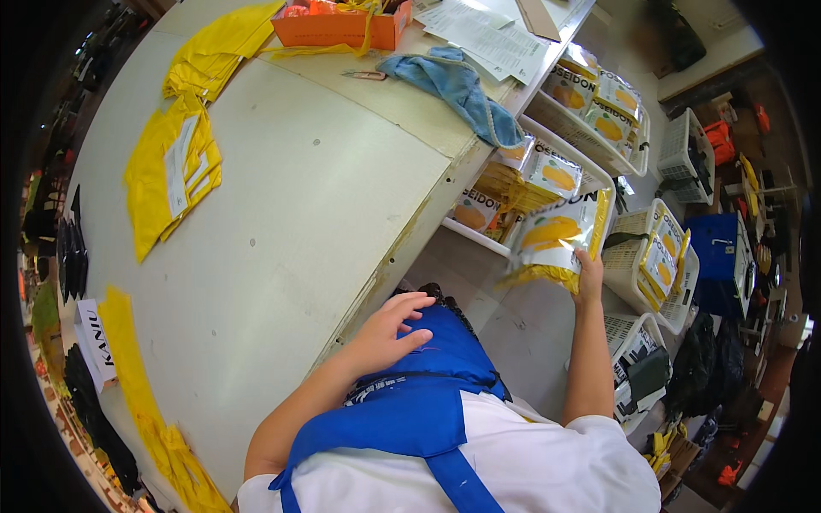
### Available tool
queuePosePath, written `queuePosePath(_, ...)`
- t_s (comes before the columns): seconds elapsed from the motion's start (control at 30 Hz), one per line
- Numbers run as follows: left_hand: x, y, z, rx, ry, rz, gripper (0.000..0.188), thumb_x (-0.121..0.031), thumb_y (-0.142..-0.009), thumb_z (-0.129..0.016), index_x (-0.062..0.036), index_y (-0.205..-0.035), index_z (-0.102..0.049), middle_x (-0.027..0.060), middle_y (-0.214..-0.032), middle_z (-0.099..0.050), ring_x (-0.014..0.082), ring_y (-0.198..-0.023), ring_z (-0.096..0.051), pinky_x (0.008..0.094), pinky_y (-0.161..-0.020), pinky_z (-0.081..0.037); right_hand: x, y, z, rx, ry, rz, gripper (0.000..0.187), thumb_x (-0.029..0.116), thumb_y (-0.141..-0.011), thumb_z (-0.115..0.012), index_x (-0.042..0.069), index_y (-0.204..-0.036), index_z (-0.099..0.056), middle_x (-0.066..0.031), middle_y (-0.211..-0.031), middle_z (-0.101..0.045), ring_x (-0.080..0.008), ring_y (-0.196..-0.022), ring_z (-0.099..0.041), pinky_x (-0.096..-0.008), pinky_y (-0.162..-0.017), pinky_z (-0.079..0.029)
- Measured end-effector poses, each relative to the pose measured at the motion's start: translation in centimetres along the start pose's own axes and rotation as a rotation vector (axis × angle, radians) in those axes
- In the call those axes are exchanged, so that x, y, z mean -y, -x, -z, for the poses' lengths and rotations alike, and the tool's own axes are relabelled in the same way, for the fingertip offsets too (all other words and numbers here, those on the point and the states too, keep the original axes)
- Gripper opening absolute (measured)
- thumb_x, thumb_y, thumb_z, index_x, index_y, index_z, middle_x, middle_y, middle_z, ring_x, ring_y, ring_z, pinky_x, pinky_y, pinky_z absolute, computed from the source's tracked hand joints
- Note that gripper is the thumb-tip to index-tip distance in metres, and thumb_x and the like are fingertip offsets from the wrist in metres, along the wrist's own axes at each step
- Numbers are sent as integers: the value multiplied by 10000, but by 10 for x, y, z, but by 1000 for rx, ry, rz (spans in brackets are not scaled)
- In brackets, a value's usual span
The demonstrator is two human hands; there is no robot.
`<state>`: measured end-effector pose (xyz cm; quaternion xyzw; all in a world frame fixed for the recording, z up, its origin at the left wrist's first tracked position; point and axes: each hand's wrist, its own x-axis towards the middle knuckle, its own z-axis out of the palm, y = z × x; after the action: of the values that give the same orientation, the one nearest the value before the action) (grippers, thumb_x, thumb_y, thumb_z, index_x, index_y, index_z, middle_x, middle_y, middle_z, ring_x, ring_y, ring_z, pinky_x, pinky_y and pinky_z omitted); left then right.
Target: The person folds a yellow raincoat on a white table, aligning edges and smoothing the fabric. They use scissors to trim a small section of the coat and place the folded item into a white basket.
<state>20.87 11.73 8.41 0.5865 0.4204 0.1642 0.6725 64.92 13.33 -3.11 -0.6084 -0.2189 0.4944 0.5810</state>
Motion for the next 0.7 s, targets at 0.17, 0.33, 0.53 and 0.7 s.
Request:
queuePosePath(0.17,28,10,11,-202,126,102,469,-115,-876,-594,-58,-1321,-458,101,-1350,-410,210,-1118,-509,324,-908,-464,-60,-80,4,-245,567,-293,794,254,-814,-670,158,-1437,-187,-117,-1221,-520,-268,-990,-553,-412,-684,-500)
queuePosePath(0.33,67,58,11,-433,219,229,459,-109,-875,-601,-69,-1313,-470,98,-1304,-464,198,-1089,-529,321,-900,-469,-91,-106,-59,-118,639,-335,789,278,-808,-680,169,-1433,-212,-116,-1161,-546,-250,-841,-584,-339,-565,-501)
queuePosePath(0.53,114,135,1,-798,289,307,476,-122,-873,-614,-61,-1316,-450,123,-1313,-454,207,-1071,-551,312,-859,-497,-183,-94,-82,918,1297,-147,427,99,-832,-561,119,-1247,-462,-106,-935,-632,-227,-736,-631,-354,-518,-530)
queuePosePath(0.7,201,259,55,-1375,-416,517,581,-125,-825,-632,-86,-1351,-387,171,-1429,-318,332,-1286,-372,420,-1035,-369,-70,95,-291,2198,1412,-307,270,151,-885,-543,21,-1115,-600,-98,-1030,-664,-207,-937,-641,-301,-828,-493)
